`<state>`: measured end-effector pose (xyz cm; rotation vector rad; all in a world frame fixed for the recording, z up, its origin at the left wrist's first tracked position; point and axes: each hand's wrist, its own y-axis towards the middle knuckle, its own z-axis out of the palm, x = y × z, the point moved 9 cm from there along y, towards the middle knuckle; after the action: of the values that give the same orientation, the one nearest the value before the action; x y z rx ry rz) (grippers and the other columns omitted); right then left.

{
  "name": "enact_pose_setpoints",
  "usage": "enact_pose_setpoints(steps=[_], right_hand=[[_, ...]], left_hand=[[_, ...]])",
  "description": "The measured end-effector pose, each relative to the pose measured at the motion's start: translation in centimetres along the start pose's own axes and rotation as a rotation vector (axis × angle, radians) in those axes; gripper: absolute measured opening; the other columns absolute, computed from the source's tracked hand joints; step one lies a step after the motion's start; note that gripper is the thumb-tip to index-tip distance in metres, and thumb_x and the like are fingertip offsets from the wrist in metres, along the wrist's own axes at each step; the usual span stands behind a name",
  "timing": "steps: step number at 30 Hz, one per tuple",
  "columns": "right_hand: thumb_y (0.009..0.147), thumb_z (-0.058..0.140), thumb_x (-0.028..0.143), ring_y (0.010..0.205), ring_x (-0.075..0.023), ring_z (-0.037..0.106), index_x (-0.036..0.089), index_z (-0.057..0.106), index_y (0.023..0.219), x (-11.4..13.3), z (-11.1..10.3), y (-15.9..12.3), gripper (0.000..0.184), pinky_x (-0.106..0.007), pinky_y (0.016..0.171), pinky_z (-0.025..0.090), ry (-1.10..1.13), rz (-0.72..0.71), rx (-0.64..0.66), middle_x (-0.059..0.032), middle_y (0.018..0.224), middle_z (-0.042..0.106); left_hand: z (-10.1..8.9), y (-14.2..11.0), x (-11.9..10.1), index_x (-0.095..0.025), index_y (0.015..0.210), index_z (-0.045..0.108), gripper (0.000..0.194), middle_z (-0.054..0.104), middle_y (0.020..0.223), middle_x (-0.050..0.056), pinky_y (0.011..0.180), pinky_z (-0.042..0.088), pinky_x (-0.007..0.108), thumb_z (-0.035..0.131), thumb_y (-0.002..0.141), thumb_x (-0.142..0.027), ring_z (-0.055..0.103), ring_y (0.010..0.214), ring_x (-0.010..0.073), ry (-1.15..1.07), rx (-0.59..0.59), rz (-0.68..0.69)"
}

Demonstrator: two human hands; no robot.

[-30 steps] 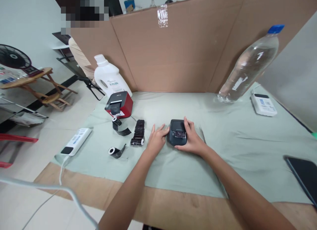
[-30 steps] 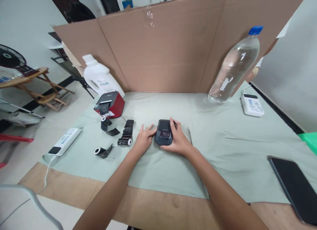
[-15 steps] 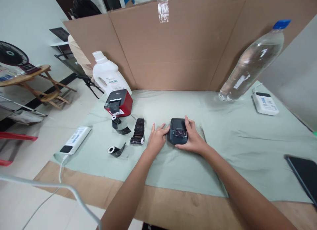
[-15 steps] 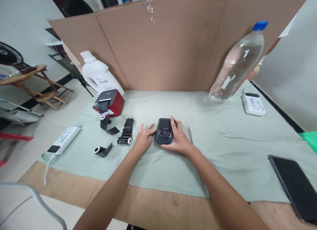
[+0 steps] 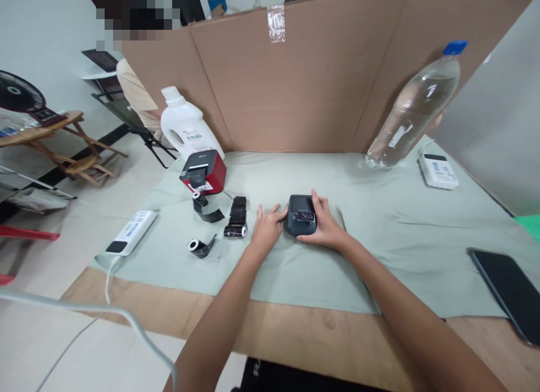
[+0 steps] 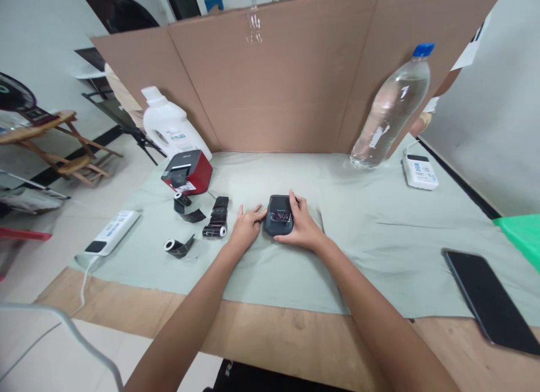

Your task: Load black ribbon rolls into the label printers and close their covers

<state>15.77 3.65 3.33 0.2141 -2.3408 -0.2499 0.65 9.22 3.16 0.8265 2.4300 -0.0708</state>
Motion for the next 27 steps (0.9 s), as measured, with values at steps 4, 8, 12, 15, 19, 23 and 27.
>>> enact_pose_setpoints(steps=[4, 8, 12, 15, 19, 23, 27], right_hand=[[0.062, 0.089, 0.051, 0.148, -0.0403, 0.031, 0.034, -0.024, 0.16, -0.1, 0.07, 0.04, 0.151, -0.06, 0.118, 0.034, -0.009, -0.021, -0.009, -0.0159, 0.151, 0.022], [0.061, 0.088, 0.051, 0.149, -0.0394, 0.03, 0.032, -0.024, 0.16, -0.25, 0.15, 0.02, 0.151, -0.058, 0.118, 0.034, -0.017, -0.018, -0.011, -0.0165, 0.152, 0.022], [0.062, 0.087, 0.052, 0.15, -0.0399, 0.028, 0.032, -0.027, 0.159, -0.19, 0.14, 0.01, 0.151, -0.06, 0.119, 0.032, -0.033, -0.017, -0.011, -0.0172, 0.155, 0.021], [0.063, 0.087, 0.052, 0.151, -0.0396, 0.026, 0.032, -0.028, 0.158, -0.15, 0.11, 0.03, 0.152, -0.06, 0.119, 0.031, -0.023, -0.023, -0.014, -0.0175, 0.156, 0.019], [0.065, 0.086, 0.052, 0.152, -0.0381, 0.025, 0.031, -0.028, 0.159, -0.16, 0.14, 0.02, 0.149, -0.057, 0.12, 0.031, -0.019, -0.022, -0.001, -0.0172, 0.157, 0.017], [0.065, 0.085, 0.054, 0.155, -0.0402, 0.017, 0.033, -0.028, 0.158, 0.08, 0.02, 0.02, 0.148, -0.061, 0.12, 0.03, -0.067, -0.035, -0.005, -0.0163, 0.162, 0.009], [0.065, 0.085, 0.055, 0.156, -0.0417, 0.015, 0.034, -0.028, 0.158, 0.38, -0.08, -0.01, 0.148, -0.065, 0.119, 0.03, -0.062, -0.046, -0.023, -0.0166, 0.163, 0.007]], left_hand=[[-0.01, -0.01, -0.02, -0.031, 0.136, 0.065, 0.072, 0.071, 0.133, 0.001, 0.129, 0.002, 0.058, 0.041, 0.079, 0.006, 0.052, 0.141, 0.0193, 0.016, -0.01, 0.005], [0.03, -0.1, -0.02, -0.032, 0.138, 0.064, 0.073, 0.07, 0.133, 0.001, 0.129, 0.002, 0.059, 0.041, 0.08, 0.005, 0.052, 0.141, 0.0192, 0.033, -0.013, 0.001], [0.19, -0.22, -0.07, -0.033, 0.142, 0.06, 0.075, 0.067, 0.138, 0.001, 0.128, 0.003, 0.06, 0.042, 0.08, 0.005, 0.05, 0.143, 0.02, 0.045, -0.012, 0.003], [0.26, -0.25, -0.03, -0.03, 0.142, 0.06, 0.075, 0.068, 0.137, 0.002, 0.128, 0.003, 0.06, 0.041, 0.079, 0.006, 0.05, 0.143, 0.0198, 0.047, -0.023, 0.003], [0.33, -0.25, 0.05, -0.029, 0.141, 0.061, 0.073, 0.068, 0.137, 0.004, 0.128, 0.005, 0.059, 0.041, 0.08, 0.005, 0.05, 0.143, 0.019, 0.04, -0.019, 0.0], [0.18, -0.28, -0.03, -0.03, 0.141, 0.061, 0.073, 0.068, 0.137, 0.004, 0.128, 0.005, 0.06, 0.042, 0.08, 0.005, 0.049, 0.143, 0.019, 0.052, -0.016, 0.001], [0.12, -0.27, -0.1, -0.031, 0.141, 0.061, 0.074, 0.067, 0.138, 0.003, 0.128, 0.004, 0.059, 0.041, 0.08, 0.005, 0.05, 0.143, 0.0192, 0.043, -0.016, -0.001]])
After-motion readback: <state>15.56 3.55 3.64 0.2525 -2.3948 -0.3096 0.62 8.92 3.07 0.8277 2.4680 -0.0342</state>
